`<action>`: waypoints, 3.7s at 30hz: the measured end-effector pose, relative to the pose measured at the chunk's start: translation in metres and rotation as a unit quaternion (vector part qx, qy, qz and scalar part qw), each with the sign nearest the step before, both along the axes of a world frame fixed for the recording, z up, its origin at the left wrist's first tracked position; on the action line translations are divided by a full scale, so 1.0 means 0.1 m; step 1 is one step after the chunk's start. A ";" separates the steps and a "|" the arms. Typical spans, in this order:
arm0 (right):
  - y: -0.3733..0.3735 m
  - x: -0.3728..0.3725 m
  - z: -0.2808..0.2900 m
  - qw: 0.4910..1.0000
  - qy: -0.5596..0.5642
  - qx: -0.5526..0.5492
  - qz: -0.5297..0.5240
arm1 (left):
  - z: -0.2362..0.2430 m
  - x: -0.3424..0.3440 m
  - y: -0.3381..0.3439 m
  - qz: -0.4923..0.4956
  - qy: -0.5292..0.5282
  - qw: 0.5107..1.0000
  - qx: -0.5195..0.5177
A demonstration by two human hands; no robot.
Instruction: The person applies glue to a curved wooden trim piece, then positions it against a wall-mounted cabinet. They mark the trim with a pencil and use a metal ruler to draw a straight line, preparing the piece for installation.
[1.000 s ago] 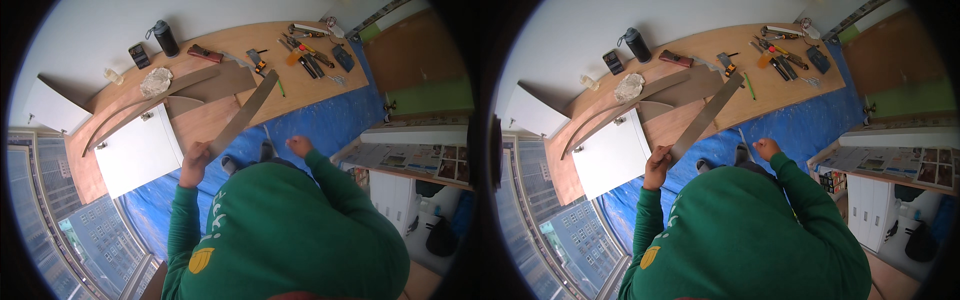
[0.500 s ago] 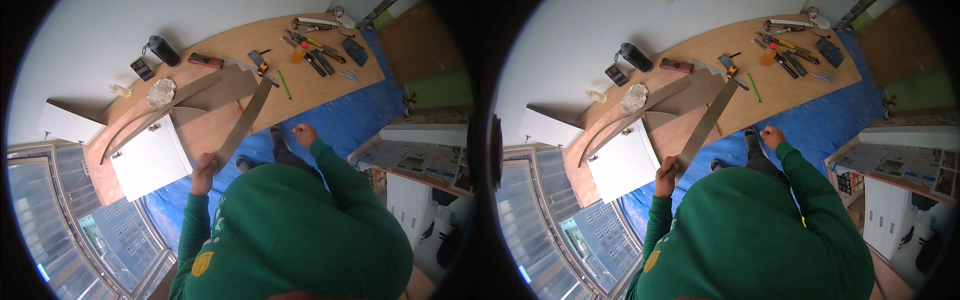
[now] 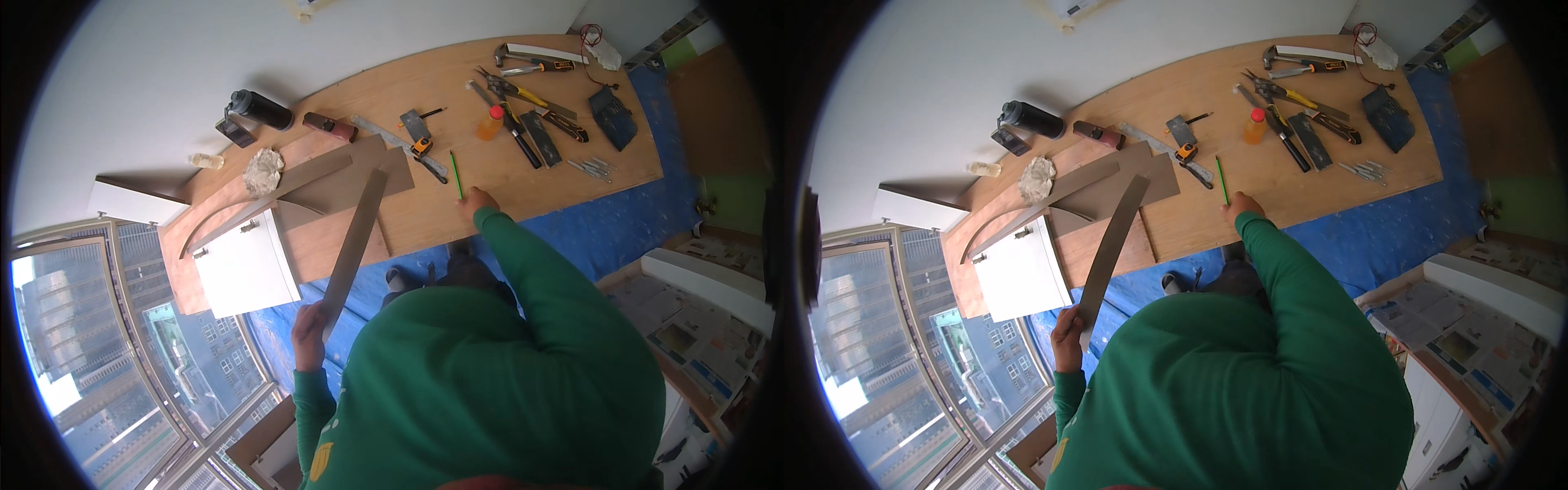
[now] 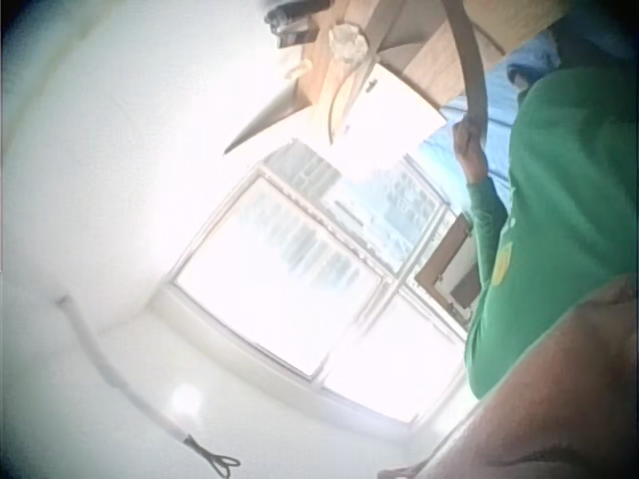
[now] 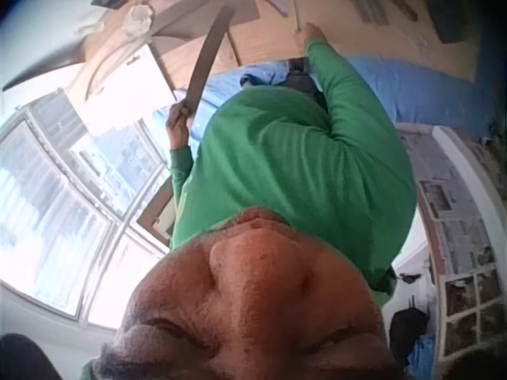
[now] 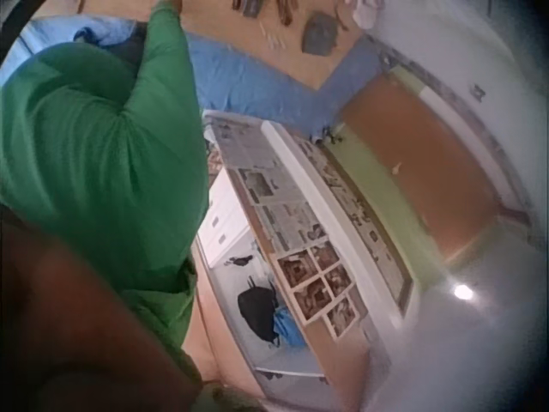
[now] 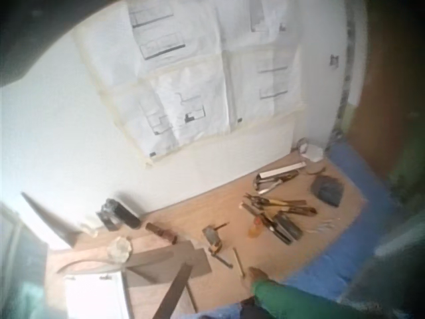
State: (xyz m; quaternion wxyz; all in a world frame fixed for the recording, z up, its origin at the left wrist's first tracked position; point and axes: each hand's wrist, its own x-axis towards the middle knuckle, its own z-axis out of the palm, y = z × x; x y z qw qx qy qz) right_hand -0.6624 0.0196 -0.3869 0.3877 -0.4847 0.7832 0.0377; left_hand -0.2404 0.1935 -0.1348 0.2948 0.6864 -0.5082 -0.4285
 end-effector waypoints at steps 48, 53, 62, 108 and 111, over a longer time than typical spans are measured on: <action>0.76 -2.42 0.02 0.859 -0.187 -0.250 -0.405 | -0.99 -1.10 -1.22 -0.327 -0.083 0.941 0.012; 1.51 -1.59 0.13 0.757 -0.305 -0.278 -0.506 | -2.02 -0.89 -1.46 -0.362 -0.113 0.925 0.002; 2.16 -0.08 0.47 0.927 -0.121 -0.169 -0.311 | -2.88 -0.94 -1.66 -0.473 -0.220 0.845 -0.120; 1.19 0.87 -0.42 0.922 0.124 -0.367 0.031 | -3.11 -0.88 -1.50 -0.496 -0.198 0.767 -0.355; 1.09 0.38 -0.49 0.901 0.193 -0.389 -0.018 | -3.09 -0.89 -1.51 -0.495 -0.196 0.766 -0.360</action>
